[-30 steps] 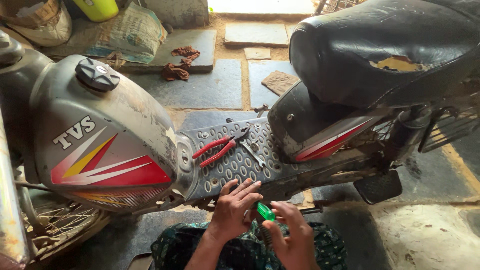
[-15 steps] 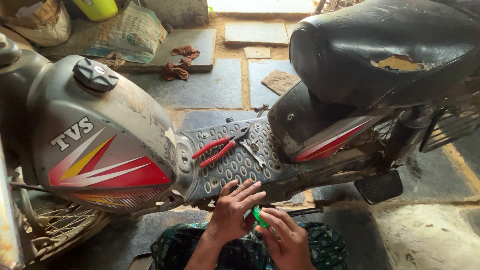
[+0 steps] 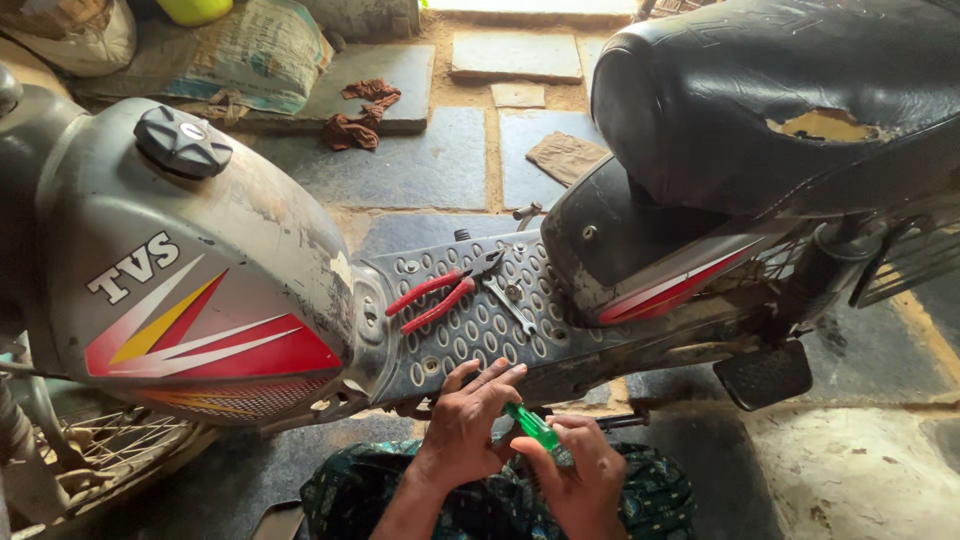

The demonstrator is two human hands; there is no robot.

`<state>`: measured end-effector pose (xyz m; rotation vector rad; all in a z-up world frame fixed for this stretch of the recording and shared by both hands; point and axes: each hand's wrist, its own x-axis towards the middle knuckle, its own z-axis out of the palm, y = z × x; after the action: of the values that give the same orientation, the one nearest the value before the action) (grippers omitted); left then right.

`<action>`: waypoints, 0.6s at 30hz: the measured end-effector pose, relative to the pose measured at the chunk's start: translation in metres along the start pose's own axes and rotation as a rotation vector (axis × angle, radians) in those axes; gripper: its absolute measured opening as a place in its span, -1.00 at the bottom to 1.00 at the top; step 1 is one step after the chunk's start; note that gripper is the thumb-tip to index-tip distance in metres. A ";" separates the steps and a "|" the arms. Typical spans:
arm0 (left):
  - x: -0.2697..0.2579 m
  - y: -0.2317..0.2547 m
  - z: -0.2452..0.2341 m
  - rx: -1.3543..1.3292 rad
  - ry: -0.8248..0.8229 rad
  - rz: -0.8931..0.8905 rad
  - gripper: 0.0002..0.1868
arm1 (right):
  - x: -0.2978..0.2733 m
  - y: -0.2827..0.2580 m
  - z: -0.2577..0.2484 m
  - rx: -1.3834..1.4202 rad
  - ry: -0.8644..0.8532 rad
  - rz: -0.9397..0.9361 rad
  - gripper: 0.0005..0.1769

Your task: The person connects wires and works on the electrical components of a moped using a screwdriver.

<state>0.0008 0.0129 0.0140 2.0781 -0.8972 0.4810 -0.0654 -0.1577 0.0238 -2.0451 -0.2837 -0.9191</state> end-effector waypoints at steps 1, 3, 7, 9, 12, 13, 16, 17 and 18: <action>0.000 0.000 0.000 0.003 -0.004 0.005 -0.53 | -0.001 0.001 -0.001 -0.001 -0.018 0.009 -0.61; 0.000 -0.002 -0.001 0.011 -0.012 0.016 -0.56 | -0.004 0.003 -0.002 -0.001 -0.054 0.026 -0.59; 0.000 0.000 0.000 0.061 -0.002 0.026 -0.64 | -0.008 0.005 0.000 -0.001 -0.042 0.032 -0.52; 0.000 0.001 0.000 0.067 -0.007 0.029 -0.65 | -0.008 0.005 0.002 -0.007 -0.023 0.018 -0.40; 0.000 0.001 -0.002 0.040 0.008 0.034 -0.66 | -0.012 0.004 0.003 0.066 -0.111 0.049 -0.36; 0.001 0.001 -0.001 0.050 0.011 0.031 -0.67 | -0.013 0.004 0.002 0.082 -0.119 0.019 -0.38; 0.001 0.003 0.001 0.072 0.014 0.021 -0.68 | -0.015 0.001 0.002 0.129 -0.144 -0.050 -0.43; 0.001 0.002 0.002 0.078 0.014 0.018 -0.68 | -0.014 0.001 0.003 0.145 -0.153 -0.061 -0.44; 0.002 0.002 0.002 0.083 0.013 0.016 -0.68 | -0.014 0.001 0.004 0.162 -0.162 -0.073 -0.45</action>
<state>0.0003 0.0099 0.0152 2.1415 -0.9002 0.5484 -0.0728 -0.1537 0.0122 -1.9721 -0.5066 -0.7490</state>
